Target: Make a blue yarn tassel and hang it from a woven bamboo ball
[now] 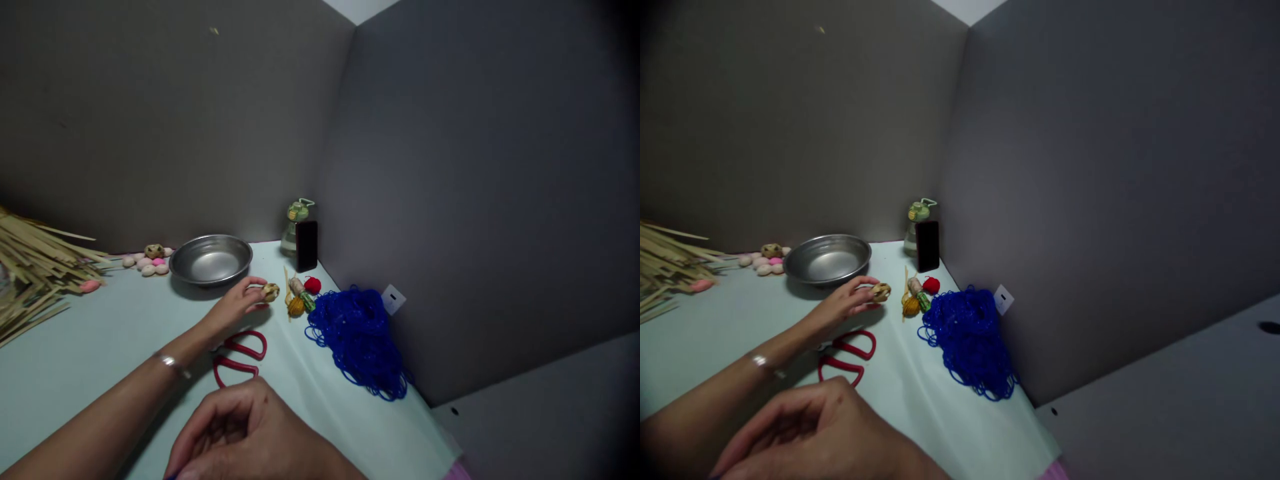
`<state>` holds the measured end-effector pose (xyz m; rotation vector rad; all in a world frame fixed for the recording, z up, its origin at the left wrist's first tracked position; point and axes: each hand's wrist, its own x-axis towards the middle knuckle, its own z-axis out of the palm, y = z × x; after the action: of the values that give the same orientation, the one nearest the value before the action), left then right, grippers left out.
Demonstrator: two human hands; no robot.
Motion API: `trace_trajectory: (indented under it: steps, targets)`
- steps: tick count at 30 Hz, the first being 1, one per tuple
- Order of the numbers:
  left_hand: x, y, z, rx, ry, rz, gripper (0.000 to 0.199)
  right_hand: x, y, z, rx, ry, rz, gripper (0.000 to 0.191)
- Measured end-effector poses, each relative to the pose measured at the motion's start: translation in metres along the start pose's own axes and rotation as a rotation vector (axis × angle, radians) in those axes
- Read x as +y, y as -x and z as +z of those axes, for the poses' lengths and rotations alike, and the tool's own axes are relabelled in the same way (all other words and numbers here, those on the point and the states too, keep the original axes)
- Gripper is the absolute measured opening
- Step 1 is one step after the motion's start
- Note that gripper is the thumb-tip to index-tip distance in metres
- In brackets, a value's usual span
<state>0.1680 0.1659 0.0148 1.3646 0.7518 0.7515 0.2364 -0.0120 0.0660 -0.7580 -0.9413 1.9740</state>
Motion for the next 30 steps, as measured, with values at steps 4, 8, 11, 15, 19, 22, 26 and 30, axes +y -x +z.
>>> trace_trajectory:
  steps: [4, 8, 11, 15, 19, 22, 26, 30]
  targets:
    - [0.017, 0.072, -0.037, 0.031, 0.179, -0.102, 0.031, -0.001, -0.007, -0.002, 0.113, 0.069, -0.073, 0.046]
    - [0.01, 0.135, -0.061, 0.136, 0.604, -0.218, 0.03, 0.009, -0.017, -0.006, 0.3, 0.238, -0.202, 0.032]
    - [-0.005, 0.165, -0.071, 0.254, 0.696, -0.223, 0.021, 0.016, -0.024, -0.008, 0.449, 0.42, -0.34, 0.012]
    - [-0.019, 0.185, -0.079, 0.218, 0.734, -0.249, 0.016, 0.019, -0.032, -0.007, 0.49, 0.705, -0.447, 0.006]
    - [-0.023, 0.19, -0.08, 0.21, 0.757, -0.22, 0.015, 0.022, -0.037, -0.003, 0.362, 0.932, -0.484, 0.01]
    - [-0.023, 0.193, -0.075, 0.243, 0.734, -0.226, 0.016, 0.028, -0.038, -0.004, 0.373, 1.014, -0.522, 0.012]
    - [-0.025, 0.198, -0.068, 0.3, 0.652, -0.238, 0.021, 0.035, -0.035, -0.008, 0.454, 1.043, -0.534, 0.013]
    - [-0.026, 0.201, -0.062, 0.287, 0.62, -0.225, 0.024, 0.039, -0.035, -0.01, 0.432, 0.959, -0.467, 0.01]
